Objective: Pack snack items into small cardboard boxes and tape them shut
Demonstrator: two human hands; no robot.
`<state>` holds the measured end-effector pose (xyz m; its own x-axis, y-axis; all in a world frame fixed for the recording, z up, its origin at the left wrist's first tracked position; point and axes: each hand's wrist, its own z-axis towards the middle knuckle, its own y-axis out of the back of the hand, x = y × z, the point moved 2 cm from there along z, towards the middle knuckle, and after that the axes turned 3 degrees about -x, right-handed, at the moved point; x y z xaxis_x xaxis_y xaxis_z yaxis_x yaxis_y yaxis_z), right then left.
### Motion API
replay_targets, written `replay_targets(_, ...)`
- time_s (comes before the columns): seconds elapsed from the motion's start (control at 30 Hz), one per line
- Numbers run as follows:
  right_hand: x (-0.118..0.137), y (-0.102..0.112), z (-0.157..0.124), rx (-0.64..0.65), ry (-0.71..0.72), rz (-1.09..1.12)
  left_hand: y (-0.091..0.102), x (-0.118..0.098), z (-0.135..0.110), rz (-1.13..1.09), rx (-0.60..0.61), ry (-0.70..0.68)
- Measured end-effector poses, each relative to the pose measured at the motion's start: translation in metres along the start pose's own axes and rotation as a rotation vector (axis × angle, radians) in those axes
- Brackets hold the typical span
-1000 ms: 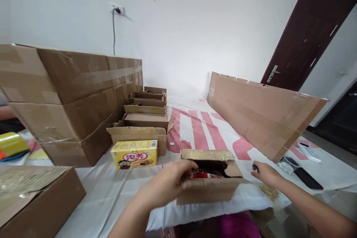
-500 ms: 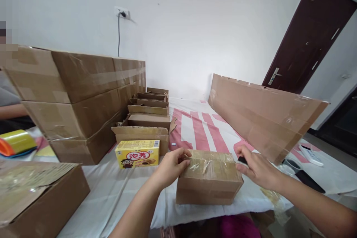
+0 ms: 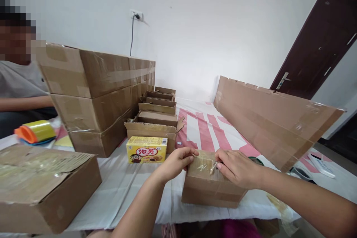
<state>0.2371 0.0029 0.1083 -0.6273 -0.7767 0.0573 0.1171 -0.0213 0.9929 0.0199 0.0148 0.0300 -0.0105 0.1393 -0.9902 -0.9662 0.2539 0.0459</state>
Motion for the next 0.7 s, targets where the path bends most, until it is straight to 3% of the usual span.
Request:
replay_targets(0.27, -0.025, 0.010, 0.016, -0.082, -0.100, -0.017, 0.001, 0.001, 0.001, -0.052, 0.016, 0.018)
replay_targets(0.4, -0.037, 0.017, 0.000, -0.090, -0.209, -0.017, 0.001, -0.002, 0.001, 0.001, 0.026, 0.031)
replay_targets(0.7, -0.046, 0.008, -0.039, -0.036, -0.291, 0.027, 0.004, 0.002, 0.003, 0.133, 0.027, 0.035)
